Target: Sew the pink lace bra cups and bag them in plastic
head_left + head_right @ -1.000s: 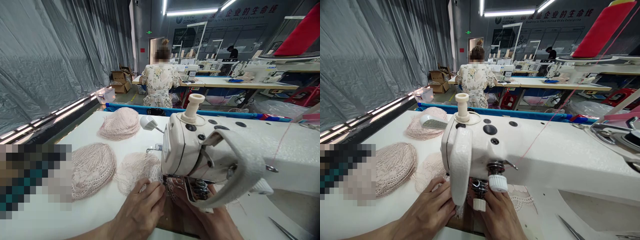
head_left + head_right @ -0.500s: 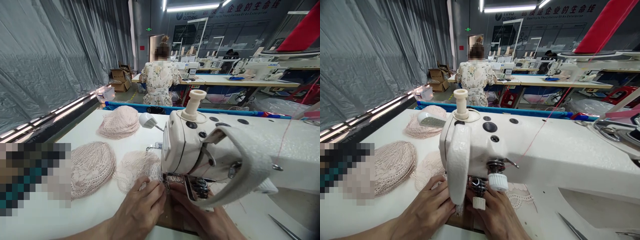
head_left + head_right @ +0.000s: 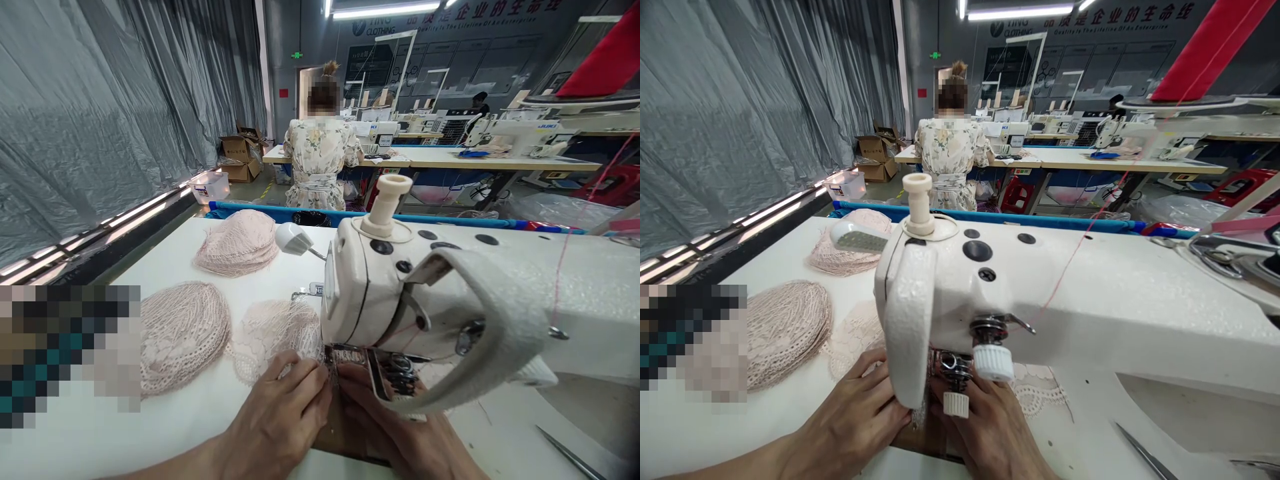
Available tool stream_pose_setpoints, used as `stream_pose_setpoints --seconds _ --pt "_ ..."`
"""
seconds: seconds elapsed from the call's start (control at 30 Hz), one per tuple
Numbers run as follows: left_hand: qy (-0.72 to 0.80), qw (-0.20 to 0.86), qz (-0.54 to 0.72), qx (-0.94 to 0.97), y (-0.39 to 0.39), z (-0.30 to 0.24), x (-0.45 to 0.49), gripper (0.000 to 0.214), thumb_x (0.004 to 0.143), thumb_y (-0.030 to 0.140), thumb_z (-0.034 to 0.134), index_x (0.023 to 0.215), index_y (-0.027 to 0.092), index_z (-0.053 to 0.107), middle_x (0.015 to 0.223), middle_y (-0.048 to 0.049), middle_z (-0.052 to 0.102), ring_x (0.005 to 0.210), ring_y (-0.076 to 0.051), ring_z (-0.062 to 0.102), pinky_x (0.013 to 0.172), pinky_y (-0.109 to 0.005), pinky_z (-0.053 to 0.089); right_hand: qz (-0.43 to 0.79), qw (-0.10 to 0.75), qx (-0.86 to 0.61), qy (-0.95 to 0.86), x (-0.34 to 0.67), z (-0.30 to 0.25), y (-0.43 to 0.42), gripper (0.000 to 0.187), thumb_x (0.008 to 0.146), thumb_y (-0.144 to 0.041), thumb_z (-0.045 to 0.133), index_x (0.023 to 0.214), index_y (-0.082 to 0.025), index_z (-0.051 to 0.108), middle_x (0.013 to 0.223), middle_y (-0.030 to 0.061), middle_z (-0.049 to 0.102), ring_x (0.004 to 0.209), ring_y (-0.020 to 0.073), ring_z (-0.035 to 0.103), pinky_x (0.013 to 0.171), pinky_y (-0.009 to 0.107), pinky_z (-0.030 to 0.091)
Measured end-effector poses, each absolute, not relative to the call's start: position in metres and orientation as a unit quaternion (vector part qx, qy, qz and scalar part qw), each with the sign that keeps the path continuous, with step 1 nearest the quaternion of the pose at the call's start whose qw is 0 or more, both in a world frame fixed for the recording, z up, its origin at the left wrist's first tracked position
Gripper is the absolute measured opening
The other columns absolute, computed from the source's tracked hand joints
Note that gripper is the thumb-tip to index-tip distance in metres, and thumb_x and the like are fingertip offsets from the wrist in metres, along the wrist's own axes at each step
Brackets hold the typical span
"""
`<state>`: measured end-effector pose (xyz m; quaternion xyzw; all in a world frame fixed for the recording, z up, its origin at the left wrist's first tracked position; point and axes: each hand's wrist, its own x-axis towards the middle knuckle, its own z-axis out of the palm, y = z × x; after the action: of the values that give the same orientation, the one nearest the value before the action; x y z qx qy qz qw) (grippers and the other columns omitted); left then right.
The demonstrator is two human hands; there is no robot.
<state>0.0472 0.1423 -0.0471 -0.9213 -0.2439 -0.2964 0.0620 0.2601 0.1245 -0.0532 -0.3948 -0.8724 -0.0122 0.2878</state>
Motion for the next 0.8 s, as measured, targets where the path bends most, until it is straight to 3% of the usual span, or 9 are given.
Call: stream_pose_setpoints --seconds 0.3,0.8 --pt "-0.253 0.057 -0.29 -0.921 0.1414 -0.0514 0.0459 0.013 0.086 0.006 0.056 0.076 0.013 0.057 0.086 -0.0049 0.063 0.082 -0.016 0.057 0.082 -0.035 0.042 0.012 0.236 -0.414 -0.879 0.2634 -0.0555 0.1224 0.03 0.096 -0.023 0.044 0.122 -0.023 0.059 0.099 0.007 0.07 0.091 0.0212 0.066 0.073 0.032 0.053" --pt "-0.266 0.099 -0.338 -0.897 0.1389 -0.0539 0.0531 0.017 0.085 0.004 0.053 0.072 0.012 0.058 0.078 -0.0043 0.064 0.077 -0.016 0.058 0.081 -0.035 0.044 -0.012 0.243 -0.401 -0.883 0.2632 -0.0596 0.1234 0.03 0.097 -0.026 0.043 0.122 -0.023 0.058 0.102 0.0072 0.071 0.093 0.0218 0.066 0.075 0.033 0.053"
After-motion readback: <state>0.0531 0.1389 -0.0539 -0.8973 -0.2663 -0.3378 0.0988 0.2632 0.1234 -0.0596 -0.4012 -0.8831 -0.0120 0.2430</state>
